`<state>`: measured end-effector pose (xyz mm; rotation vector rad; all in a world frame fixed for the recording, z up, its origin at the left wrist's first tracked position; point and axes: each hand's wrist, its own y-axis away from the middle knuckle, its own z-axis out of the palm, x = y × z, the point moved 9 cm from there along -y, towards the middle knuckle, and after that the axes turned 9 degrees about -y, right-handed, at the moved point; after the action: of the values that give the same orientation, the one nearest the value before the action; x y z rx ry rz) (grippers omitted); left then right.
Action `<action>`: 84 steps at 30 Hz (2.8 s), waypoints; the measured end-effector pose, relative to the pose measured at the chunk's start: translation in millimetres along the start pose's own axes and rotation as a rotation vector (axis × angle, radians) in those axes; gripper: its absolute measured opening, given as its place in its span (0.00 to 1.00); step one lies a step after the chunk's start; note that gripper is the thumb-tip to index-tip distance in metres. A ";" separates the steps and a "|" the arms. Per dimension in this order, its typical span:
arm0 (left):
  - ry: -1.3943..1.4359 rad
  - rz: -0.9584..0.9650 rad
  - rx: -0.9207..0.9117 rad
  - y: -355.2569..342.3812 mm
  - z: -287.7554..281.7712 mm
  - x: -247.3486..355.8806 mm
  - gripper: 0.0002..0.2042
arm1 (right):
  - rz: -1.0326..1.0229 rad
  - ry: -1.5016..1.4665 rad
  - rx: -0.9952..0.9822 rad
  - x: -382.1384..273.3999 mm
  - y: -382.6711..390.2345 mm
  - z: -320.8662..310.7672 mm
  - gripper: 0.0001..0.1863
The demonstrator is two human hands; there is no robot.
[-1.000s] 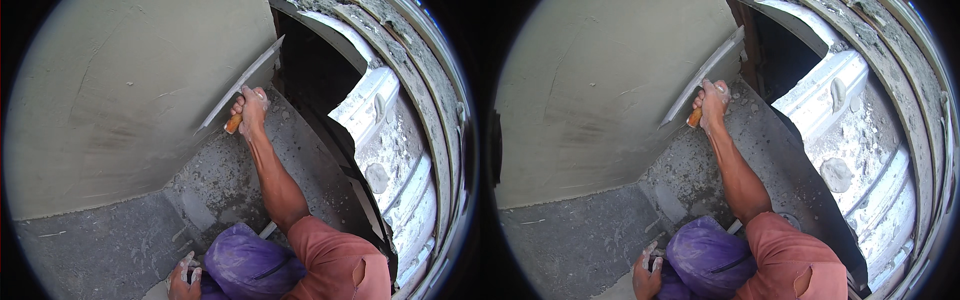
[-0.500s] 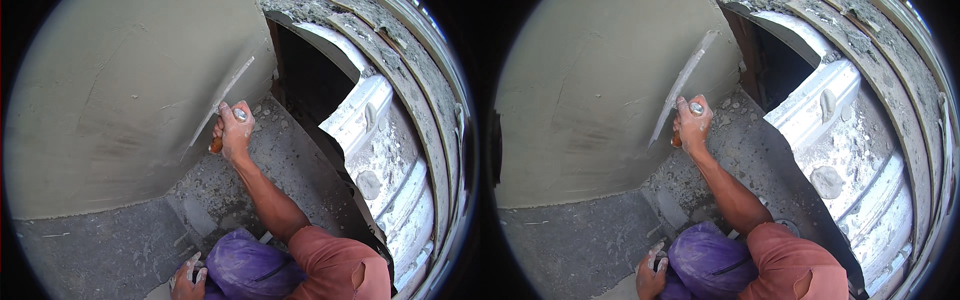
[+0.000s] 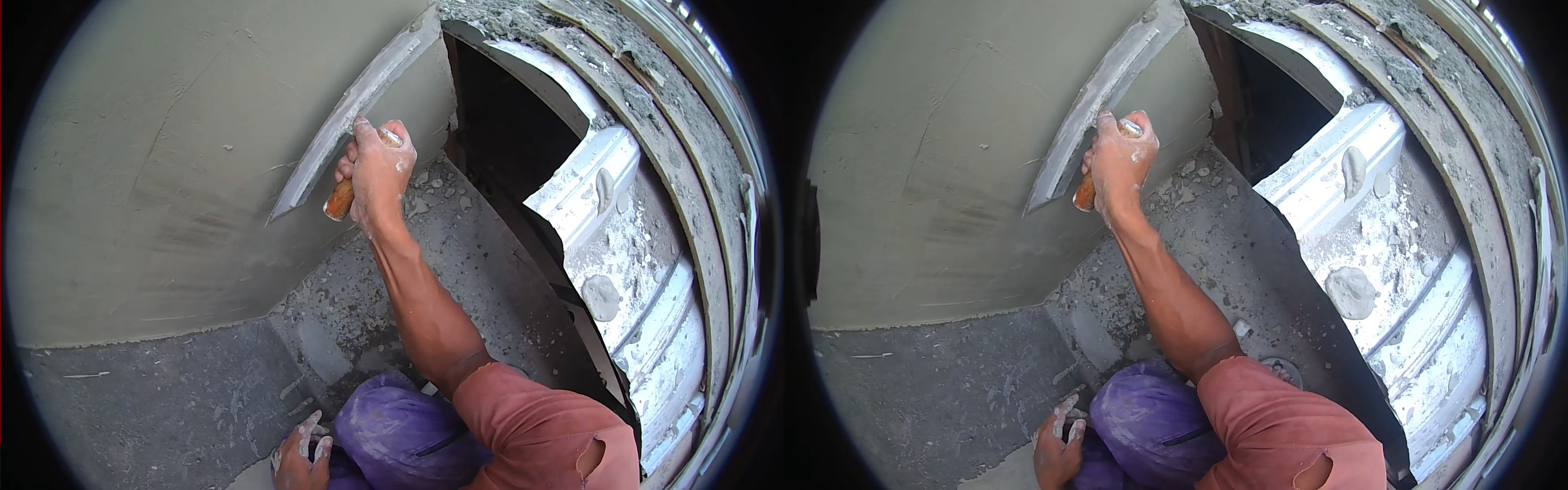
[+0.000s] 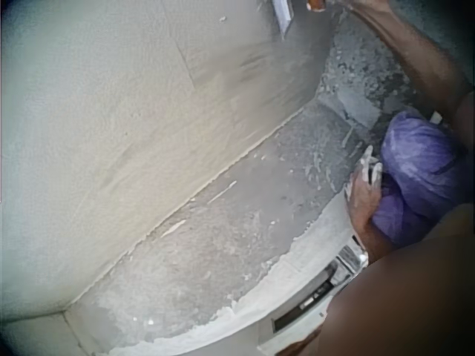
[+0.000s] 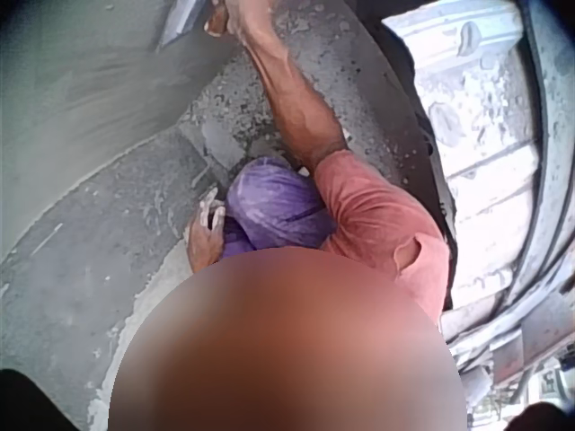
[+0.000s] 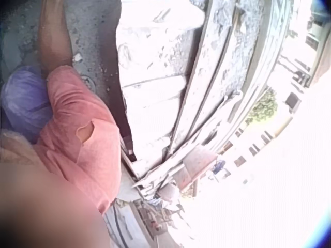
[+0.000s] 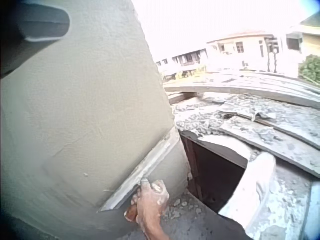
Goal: The person scoops plaster from a bucket onto a trowel, then applies and smooths the plaster along the wall surface using the trowel.
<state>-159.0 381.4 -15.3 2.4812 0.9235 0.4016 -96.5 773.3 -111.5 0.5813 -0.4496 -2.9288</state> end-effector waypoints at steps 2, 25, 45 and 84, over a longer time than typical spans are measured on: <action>-0.014 -0.003 -0.008 -2.5 0.9 0.6 0.19 | 0.010 0.010 -0.029 2.0 2.6 -1.1 0.15; -0.026 -0.036 -0.034 -0.5 4.4 -16.6 0.21 | 0.124 -0.078 0.101 79.6 7.9 -77.1 0.14; 0.015 -0.028 0.064 8.8 -0.7 -15.0 0.21 | 0.239 -0.317 0.365 145.6 21.6 -200.3 0.11; 0.145 0.119 0.104 33.8 -6.9 -37.0 0.22 | 0.363 -0.206 0.242 233.6 93.0 -197.8 0.09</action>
<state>-170.8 336.0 3.8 2.6391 0.8745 0.5944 -228.3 591.9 -339.7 0.1915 -0.8436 -2.6089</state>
